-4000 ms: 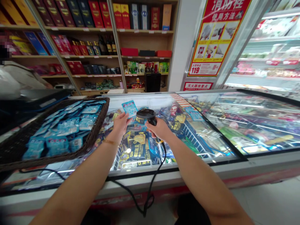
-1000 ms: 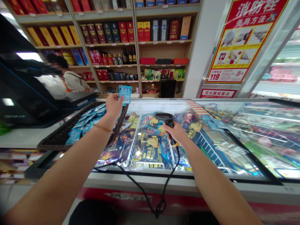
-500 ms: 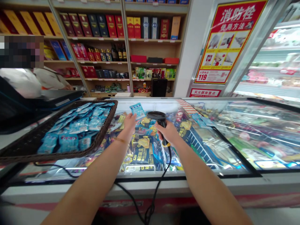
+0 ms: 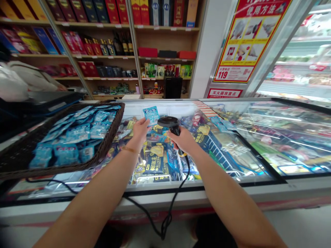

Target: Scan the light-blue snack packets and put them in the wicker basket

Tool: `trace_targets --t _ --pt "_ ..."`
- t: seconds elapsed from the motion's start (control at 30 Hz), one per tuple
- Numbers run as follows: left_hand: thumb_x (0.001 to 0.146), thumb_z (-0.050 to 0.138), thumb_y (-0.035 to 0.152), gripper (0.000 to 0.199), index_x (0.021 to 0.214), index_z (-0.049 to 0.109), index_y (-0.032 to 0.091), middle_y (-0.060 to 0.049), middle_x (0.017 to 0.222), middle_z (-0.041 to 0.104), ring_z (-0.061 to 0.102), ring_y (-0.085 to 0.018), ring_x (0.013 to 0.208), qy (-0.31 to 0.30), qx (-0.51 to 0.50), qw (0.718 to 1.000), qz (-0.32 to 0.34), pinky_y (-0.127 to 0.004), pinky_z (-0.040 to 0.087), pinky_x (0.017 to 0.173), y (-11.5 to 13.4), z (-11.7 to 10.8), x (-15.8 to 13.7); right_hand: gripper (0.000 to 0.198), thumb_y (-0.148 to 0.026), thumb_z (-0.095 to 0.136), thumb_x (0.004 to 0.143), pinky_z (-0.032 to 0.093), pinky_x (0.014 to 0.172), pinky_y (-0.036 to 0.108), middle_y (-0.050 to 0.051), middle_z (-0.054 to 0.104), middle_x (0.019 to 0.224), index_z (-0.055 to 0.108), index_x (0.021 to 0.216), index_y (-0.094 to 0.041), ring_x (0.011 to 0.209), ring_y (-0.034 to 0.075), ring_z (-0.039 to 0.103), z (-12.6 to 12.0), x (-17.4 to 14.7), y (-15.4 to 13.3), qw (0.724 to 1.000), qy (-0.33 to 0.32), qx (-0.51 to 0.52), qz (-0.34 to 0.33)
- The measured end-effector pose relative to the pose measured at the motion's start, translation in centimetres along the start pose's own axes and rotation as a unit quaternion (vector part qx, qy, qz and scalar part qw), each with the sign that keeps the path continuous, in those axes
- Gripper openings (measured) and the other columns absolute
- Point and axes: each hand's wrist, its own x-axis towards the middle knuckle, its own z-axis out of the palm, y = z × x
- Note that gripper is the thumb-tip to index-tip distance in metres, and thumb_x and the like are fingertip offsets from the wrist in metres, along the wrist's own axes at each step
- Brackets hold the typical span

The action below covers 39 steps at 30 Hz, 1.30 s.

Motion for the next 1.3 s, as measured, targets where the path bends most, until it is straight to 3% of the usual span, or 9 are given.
trace_targets --t 0.77,1.0,1.13,1.3 --pt "0.065 0.08 0.028 0.022 0.082 0.073 0.015 -0.003 0.078 0.072 0.069 -0.02 0.088 -0.019 0.013 1.0 0.001 -0.032 0.056 0.078 -0.1 0.5 -0.3 0.03 -0.041 0.072 0.082 0.04 0.036 0.022 -0.004 0.055 0.053 0.049 0.077 -0.021 0.034 0.009 0.05 -0.2 0.2 0.4 1.0 0.004 -0.008 0.009" --pt "0.064 0.084 0.031 0.025 0.077 0.069 0.015 -0.002 0.072 0.068 0.066 -0.016 0.08 -0.02 0.009 1.0 -0.004 -0.031 0.057 0.078 -0.2 0.5 -0.9 0.025 -0.038 0.07 0.082 0.039 0.035 0.021 -0.005 0.057 0.054 0.053 0.082 -0.02 0.034 0.009 0.051 -0.4 0.6 0.5 1.0 -0.002 0.015 0.013" --pt "0.069 0.078 0.021 0.014 0.072 0.066 0.016 0.001 0.07 0.063 0.064 -0.013 0.076 0.004 0.027 0.999 -0.029 -0.032 0.057 0.081 -0.5 2.8 -1.6 0.029 -0.039 0.074 0.079 0.038 0.034 0.021 -0.005 0.058 0.055 0.052 0.084 -0.02 0.033 0.009 0.05 -2.2 0.5 -0.7 0.999 0.011 0.046 0.027" --pt "0.076 0.067 0.007 0.009 0.076 0.065 0.016 -0.001 0.071 0.063 0.066 -0.013 0.074 -0.008 0.013 0.997 -0.076 -0.035 0.058 0.081 -2.3 9.5 -2.5 0.031 -0.04 0.076 0.078 0.037 0.033 0.022 -0.004 0.058 0.054 0.053 0.082 -0.02 0.033 0.01 0.049 -8.3 -0.9 -0.8 0.996 0.074 0.037 0.034"
